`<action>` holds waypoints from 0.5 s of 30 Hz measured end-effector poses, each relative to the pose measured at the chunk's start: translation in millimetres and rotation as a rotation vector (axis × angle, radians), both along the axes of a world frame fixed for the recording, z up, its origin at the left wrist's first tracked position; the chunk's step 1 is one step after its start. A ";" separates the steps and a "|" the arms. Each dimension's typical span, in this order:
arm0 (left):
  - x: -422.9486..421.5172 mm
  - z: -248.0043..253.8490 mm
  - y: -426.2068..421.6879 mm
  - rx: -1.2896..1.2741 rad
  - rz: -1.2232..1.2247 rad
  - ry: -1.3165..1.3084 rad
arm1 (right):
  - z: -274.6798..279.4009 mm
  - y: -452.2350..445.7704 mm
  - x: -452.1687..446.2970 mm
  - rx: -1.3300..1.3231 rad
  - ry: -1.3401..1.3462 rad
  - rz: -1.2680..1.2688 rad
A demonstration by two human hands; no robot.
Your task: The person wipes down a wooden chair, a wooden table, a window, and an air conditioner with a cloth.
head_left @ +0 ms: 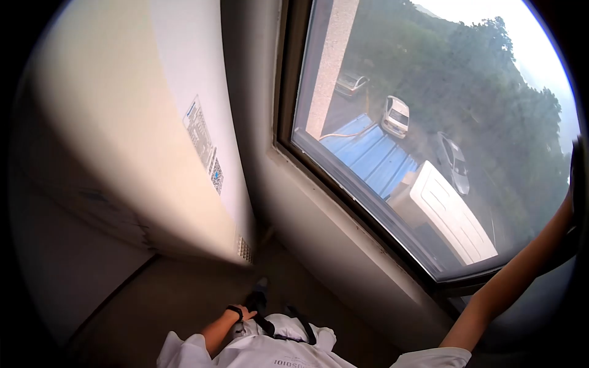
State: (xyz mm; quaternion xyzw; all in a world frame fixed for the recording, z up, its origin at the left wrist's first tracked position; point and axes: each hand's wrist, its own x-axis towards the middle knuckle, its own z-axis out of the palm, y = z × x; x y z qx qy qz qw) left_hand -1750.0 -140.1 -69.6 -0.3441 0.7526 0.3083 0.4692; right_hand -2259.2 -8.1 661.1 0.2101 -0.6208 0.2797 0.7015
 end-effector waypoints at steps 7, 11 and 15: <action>119.1 -84.2 167.4 0.139 0.862 0.470 | -170.6 -71.4 31.1 0.223 -0.120 -0.065; 122.6 7.1 179.0 -0.016 1.099 0.500 | -274.5 -123.4 78.3 0.285 -0.035 0.525; 148.4 -30.2 211.1 -0.126 1.387 0.886 | -390.1 -151.9 162.3 0.314 -0.628 1.156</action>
